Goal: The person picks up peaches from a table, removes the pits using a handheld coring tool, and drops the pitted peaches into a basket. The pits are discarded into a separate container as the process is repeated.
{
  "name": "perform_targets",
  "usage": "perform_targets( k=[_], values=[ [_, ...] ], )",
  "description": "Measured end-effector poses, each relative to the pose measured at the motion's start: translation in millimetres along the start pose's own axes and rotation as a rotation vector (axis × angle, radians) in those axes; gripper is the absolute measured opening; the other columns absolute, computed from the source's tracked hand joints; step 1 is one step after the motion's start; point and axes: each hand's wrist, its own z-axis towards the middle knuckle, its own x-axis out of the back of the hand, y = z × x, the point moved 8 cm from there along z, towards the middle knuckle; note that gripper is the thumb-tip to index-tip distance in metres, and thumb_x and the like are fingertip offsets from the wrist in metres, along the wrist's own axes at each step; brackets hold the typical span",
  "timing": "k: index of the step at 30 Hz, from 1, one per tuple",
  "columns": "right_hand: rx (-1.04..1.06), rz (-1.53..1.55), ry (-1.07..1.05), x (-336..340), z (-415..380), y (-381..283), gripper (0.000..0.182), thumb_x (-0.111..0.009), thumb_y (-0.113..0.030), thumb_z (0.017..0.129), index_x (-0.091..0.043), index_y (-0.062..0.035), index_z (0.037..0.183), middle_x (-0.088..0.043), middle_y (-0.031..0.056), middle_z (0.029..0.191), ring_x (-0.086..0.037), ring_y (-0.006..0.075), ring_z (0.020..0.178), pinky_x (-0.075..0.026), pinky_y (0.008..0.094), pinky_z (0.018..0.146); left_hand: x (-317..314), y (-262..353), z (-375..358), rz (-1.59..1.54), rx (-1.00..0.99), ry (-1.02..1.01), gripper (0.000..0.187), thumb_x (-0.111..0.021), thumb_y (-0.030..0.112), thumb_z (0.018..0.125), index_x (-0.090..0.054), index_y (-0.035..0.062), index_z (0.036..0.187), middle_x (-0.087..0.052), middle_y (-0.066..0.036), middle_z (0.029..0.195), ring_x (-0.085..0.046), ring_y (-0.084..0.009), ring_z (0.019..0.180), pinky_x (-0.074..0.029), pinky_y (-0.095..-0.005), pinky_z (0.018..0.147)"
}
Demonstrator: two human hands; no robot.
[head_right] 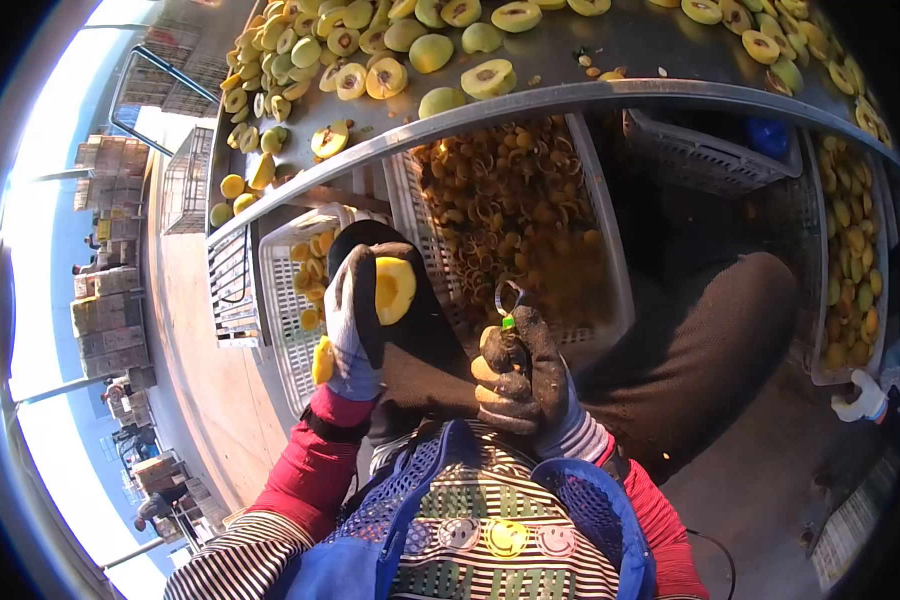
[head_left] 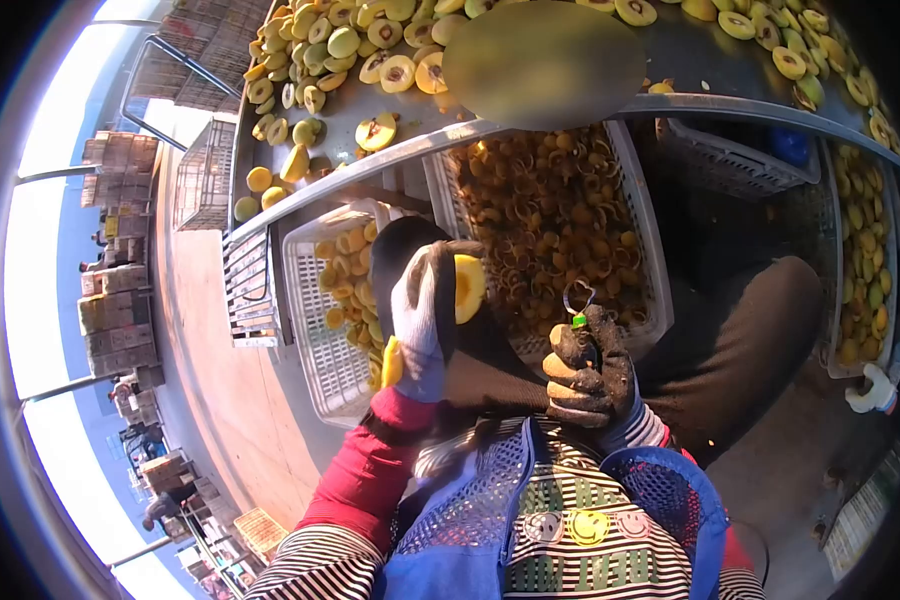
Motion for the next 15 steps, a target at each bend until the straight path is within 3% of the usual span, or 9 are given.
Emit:
perform_targets(
  k=[2,5,7,8,9,11,13,15],
  values=[
    [0.028,-0.068,0.098,14,1,-2,0.047,-0.04,-0.05,0.096,-0.051,-0.007,0.081,-0.038,-0.0004,0.052,-0.032,0.0076,0.035,-0.025,0.0223,0.028,5,15,-3,0.108,-0.109,-0.056,0.021,-0.048,0.011,0.094,-0.062,-0.0036,0.099,-0.065,-0.008,0.088,-0.057,-0.0105,0.084,-0.045,-0.0241,0.079],
    [0.03,-0.203,0.273,15,2,-10,0.047,-0.041,-0.051,0.095,-0.052,-0.0071,0.081,-0.038,-0.0008,0.051,-0.029,0.0071,0.033,-0.023,0.0222,0.028,-18,42,-17,0.149,-0.003,-0.294,0.026,-0.046,0.015,0.093,-0.061,-0.0035,0.103,-0.065,-0.009,0.095,-0.06,-0.0145,0.09,-0.045,-0.0276,0.084],
    [0.012,-0.248,0.339,19,2,-15,0.048,-0.042,-0.052,0.094,-0.053,-0.008,0.079,-0.035,-0.0024,0.049,-0.024,0.0062,0.032,-0.021,0.0214,0.027,-33,55,-39,0.096,-0.069,-0.414,0.026,-0.049,0.014,0.09,-0.06,-0.0042,0.104,-0.066,-0.011,0.097,-0.062,-0.0186,0.092,-0.045,-0.0295,0.086],
    [0.031,-0.285,0.383,19,1,-17,0.048,-0.042,-0.052,0.094,-0.053,-0.0083,0.078,-0.035,-0.0027,0.049,-0.024,0.0061,0.032,-0.021,0.0213,0.028,-32,58,-46,0.275,-0.139,-0.493,0.025,-0.051,0.013,0.088,-0.06,-0.0038,0.104,-0.066,-0.012,0.099,-0.063,-0.0219,0.094,-0.046,-0.0311,0.086],
    [0.049,-0.326,0.426,19,-1,-19,0.049,-0.042,-0.053,0.094,-0.053,-0.0086,0.078,-0.035,-0.003,0.049,-0.024,0.0059,0.032,-0.021,0.0211,0.028,-22,68,-49,0.396,-0.276,-0.452,0.024,-0.051,0.011,0.087,-0.06,-0.003,0.104,-0.066,-0.014,0.098,-0.063,-0.0225,0.093,-0.047,-0.0322,0.085],
    [0.056,-0.373,0.436,27,-4,-24,0.048,-0.043,-0.053,0.094,-0.053,-0.0093,0.077,-0.036,-0.0029,0.05,-0.025,0.0054,0.032,-0.021,0.0207,0.028,49,43,-26,0.264,-0.349,-0.011,0.028,-0.063,0.011,0.082,-0.061,0.0002,0.108,-0.064,-0.016,0.095,-0.062,-0.0285,0.089,-0.048,-0.0318,0.082],
    [0.1,-0.431,0.49,29,-6,-29,0.049,-0.043,-0.054,0.094,-0.053,-0.0092,0.077,-0.037,-0.0028,0.05,-0.027,0.0054,0.032,-0.021,0.0203,0.029,153,-48,-14,-0.127,-0.006,0.47,0.035,-0.066,0.025,0.082,-0.062,0.0037,0.109,-0.063,-0.017,0.101,-0.061,-0.032,0.091,-0.047,-0.0356,0.086],
    [0.067,-0.384,0.48,35,-6,-30,0.049,-0.043,-0.054,0.094,-0.055,-0.0089,0.079,-0.038,-0.0029,0.05,-0.029,0.0061,0.033,-0.022,0.0202,0.03,204,-73,-4,1.145,0.174,0.326,0.043,-0.067,0.038,0.081,-0.063,0.0071,0.111,-0.061,-0.018,0.105,-0.06,-0.0336,0.095,-0.045,-0.0377,0.09]
  ],
)
